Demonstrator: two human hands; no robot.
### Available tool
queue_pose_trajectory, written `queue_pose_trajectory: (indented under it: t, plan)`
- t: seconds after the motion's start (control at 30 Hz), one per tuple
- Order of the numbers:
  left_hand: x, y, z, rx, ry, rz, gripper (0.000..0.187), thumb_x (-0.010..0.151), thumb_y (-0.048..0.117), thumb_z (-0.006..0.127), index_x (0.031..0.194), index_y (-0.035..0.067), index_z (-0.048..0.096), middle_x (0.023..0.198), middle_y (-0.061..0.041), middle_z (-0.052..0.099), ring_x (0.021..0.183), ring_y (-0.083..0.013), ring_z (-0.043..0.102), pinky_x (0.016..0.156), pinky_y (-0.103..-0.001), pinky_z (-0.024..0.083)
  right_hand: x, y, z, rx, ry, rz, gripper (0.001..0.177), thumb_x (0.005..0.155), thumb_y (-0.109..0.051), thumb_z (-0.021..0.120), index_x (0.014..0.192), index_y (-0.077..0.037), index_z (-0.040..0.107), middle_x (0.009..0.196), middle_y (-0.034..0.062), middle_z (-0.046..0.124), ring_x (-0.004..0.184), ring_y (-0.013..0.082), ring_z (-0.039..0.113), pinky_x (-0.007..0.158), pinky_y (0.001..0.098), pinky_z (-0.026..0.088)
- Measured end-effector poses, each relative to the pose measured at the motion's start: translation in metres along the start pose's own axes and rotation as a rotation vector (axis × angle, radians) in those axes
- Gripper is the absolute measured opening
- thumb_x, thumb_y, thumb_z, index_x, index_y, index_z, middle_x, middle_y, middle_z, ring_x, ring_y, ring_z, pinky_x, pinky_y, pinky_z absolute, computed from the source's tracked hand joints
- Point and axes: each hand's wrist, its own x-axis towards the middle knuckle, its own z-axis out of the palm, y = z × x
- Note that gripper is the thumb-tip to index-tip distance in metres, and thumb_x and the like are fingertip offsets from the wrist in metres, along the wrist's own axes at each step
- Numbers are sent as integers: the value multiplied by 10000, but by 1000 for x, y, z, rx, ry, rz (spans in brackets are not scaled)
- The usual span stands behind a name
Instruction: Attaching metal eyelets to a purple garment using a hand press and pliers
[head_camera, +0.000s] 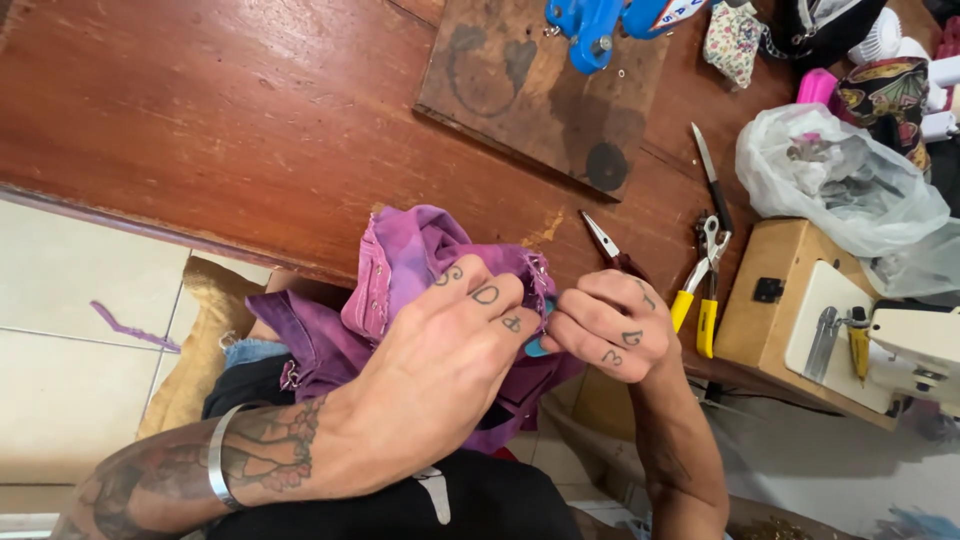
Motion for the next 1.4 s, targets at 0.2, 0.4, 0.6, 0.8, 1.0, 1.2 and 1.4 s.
queue_pose_trajectory:
  t: [0.2,0.4,0.6,0.8,1.0,1.2,1.4]
  plan:
    - [-3,-2,7,2,-13,39,114,731,0,428,700,67,514,720,-55,488,689,-220,454,752,-330,350,-18,3,7,169,-57,50,154,821,-181,573,758,-40,586,748,60,589,712,262,544,593,303,508]
    - [-6,1,0,-116,-31,3,122,750,8,422,698,52,525,711,-78,486,681,-238,450,749,-344,348,-18,1,16,358,-55,136,133,815,-144,571,763,-26,603,774,70,590,746,285,568,627,310,513]
    - [1,-8,-6,-250,-106,-104,88,761,59,516,731,71,597,701,-64,540,648,-254,465,647,-376,366,-10,-6,26,491,77,248,229,821,-172,534,700,20,566,734,125,578,674,282,557,619,344,502]
    - [17,-26,-26,-625,-271,-232,57,729,135,647,768,108,679,708,29,628,643,-109,587,621,-243,422,3,-10,20,797,244,720,568,930,-573,202,859,-75,464,898,94,490,881,235,482,831,381,391]
    - [38,-36,-49,-768,-541,-355,104,718,147,669,812,116,700,740,37,647,664,-67,583,645,-203,461,3,-15,-2,923,-53,934,294,829,-344,515,911,-66,469,855,42,558,774,141,560,723,282,475]
    - [28,-50,-31,-753,-392,-236,107,781,147,590,750,54,632,687,-52,580,691,-147,541,695,-316,453,5,-20,3,854,160,1183,166,857,-165,523,757,-35,547,591,11,473,575,92,402,553,242,400]
    - [79,-94,-2,-801,-123,-414,112,830,115,547,738,93,607,706,54,523,675,-77,486,682,-208,408,-4,42,31,697,528,1335,173,852,-123,534,689,-95,487,584,-43,400,558,64,367,560,188,322]
